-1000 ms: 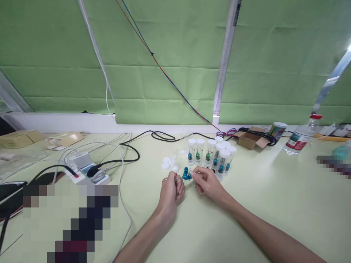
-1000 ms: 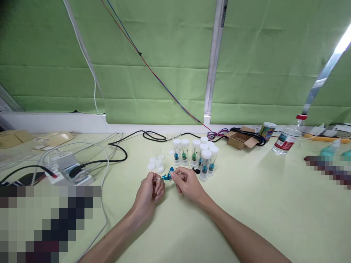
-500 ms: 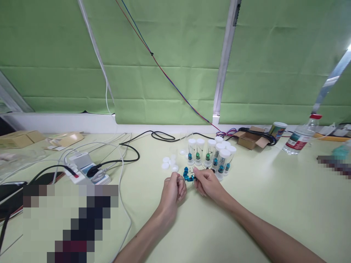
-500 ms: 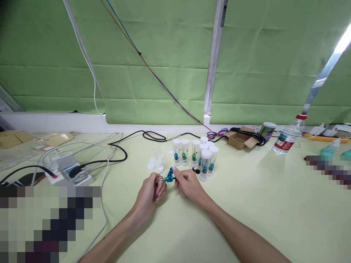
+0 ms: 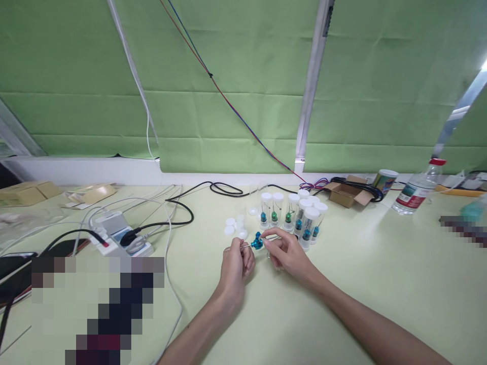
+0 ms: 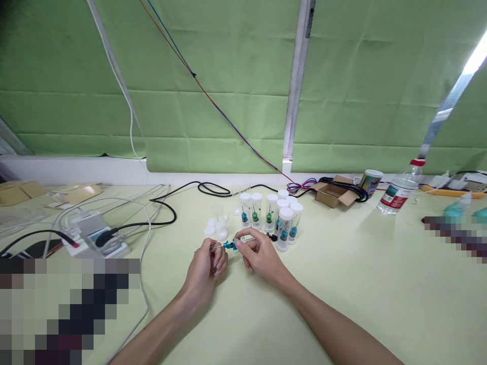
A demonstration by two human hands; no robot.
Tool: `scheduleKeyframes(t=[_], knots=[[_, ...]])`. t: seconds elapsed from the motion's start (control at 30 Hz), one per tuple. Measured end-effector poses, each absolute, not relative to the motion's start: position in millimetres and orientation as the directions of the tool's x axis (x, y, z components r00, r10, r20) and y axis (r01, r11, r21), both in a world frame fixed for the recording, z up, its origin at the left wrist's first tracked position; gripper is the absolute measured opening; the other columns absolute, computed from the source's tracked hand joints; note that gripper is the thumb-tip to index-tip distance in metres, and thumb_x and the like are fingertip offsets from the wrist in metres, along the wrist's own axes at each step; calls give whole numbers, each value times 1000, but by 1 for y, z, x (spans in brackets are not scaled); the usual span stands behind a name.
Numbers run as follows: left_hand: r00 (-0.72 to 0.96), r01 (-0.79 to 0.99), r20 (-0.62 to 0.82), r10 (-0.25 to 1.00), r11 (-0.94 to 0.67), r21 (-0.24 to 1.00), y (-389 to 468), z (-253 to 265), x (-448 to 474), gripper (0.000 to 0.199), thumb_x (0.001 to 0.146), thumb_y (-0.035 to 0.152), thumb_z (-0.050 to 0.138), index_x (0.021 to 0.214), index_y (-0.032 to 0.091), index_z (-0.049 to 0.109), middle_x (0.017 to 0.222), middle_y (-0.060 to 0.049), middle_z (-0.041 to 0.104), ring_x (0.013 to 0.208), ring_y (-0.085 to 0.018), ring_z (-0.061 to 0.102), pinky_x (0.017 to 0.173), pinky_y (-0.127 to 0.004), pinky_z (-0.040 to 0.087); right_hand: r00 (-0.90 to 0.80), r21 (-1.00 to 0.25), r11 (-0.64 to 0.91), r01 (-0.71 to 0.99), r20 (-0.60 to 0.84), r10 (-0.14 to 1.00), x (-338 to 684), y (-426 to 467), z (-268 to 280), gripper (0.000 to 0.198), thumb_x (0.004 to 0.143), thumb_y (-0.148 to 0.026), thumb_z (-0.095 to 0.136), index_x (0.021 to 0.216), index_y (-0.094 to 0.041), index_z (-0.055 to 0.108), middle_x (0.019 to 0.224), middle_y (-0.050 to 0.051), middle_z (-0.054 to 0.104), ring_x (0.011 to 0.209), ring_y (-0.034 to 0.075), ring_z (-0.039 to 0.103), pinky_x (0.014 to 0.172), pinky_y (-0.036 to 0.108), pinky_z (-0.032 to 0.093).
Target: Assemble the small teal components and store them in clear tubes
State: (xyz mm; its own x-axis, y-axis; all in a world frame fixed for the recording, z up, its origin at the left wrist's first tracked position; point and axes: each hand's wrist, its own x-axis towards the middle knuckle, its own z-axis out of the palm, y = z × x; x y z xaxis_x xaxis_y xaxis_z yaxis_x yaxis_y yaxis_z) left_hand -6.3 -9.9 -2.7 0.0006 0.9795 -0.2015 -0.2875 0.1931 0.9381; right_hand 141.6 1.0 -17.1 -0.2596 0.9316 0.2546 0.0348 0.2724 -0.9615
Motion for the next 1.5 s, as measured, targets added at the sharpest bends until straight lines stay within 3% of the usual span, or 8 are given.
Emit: scheduleKeyframes(t=[0.23,0.47,0.97,1.1,1.23,1.33,1.5], knots=[[36,-291,-208,977,210,933,-8,-6,-7,41,79,32,42,42,19,32,42,3,29,41,-8,24,42,-25,18,-275,-958,287,16,272,922,141,4,-22,26,91,-45,54,88,-19,55,43,-8,48,36,8,39,40,20,32],[72,-268,-184,980,196,943,-10,-6,-6,42,79,31,41,40,20,31,40,3,30,40,-9,24,41,-25,17,-267,-947,319,50,295,918,142,7,-24,41,92,-51,50,66,-19,50,39,-7,43,34,8,34,40,22,27],[122,-238,-166,979,191,952,-13,-2,-4,42,78,28,39,38,20,31,39,2,31,39,-9,24,41,-25,18,-187,-958,256,131,230,955,139,9,-27,68,92,-66,34,41,-21,44,29,-3,38,32,10,36,47,26,37],[87,-241,-177,980,193,951,-13,-1,-4,42,79,29,40,39,20,30,40,3,30,40,-8,24,42,-24,18,-181,-950,284,131,259,949,139,8,-25,63,93,-64,34,50,-20,48,32,-4,41,33,10,38,47,25,37],[29,-281,-200,979,200,939,-11,-1,-5,41,79,30,41,40,19,31,41,3,29,40,-8,24,41,-24,18,-197,-956,279,92,257,946,140,5,-22,40,90,-58,48,80,-19,55,38,-8,45,33,9,36,39,21,29],[-12,-311,-213,977,199,929,-10,-1,-6,40,78,29,42,41,19,30,42,3,28,40,-8,24,41,-24,19,-247,-961,273,51,252,936,141,3,-20,34,88,-52,53,97,-19,55,43,-9,48,36,9,38,39,20,31],[1,-321,-233,973,221,921,-10,-1,-6,40,78,29,43,41,19,31,42,3,29,39,-8,25,40,-23,20,-268,-961,275,23,259,928,141,2,-21,31,89,-48,55,96,-19,54,44,-9,47,36,8,37,40,20,30]])
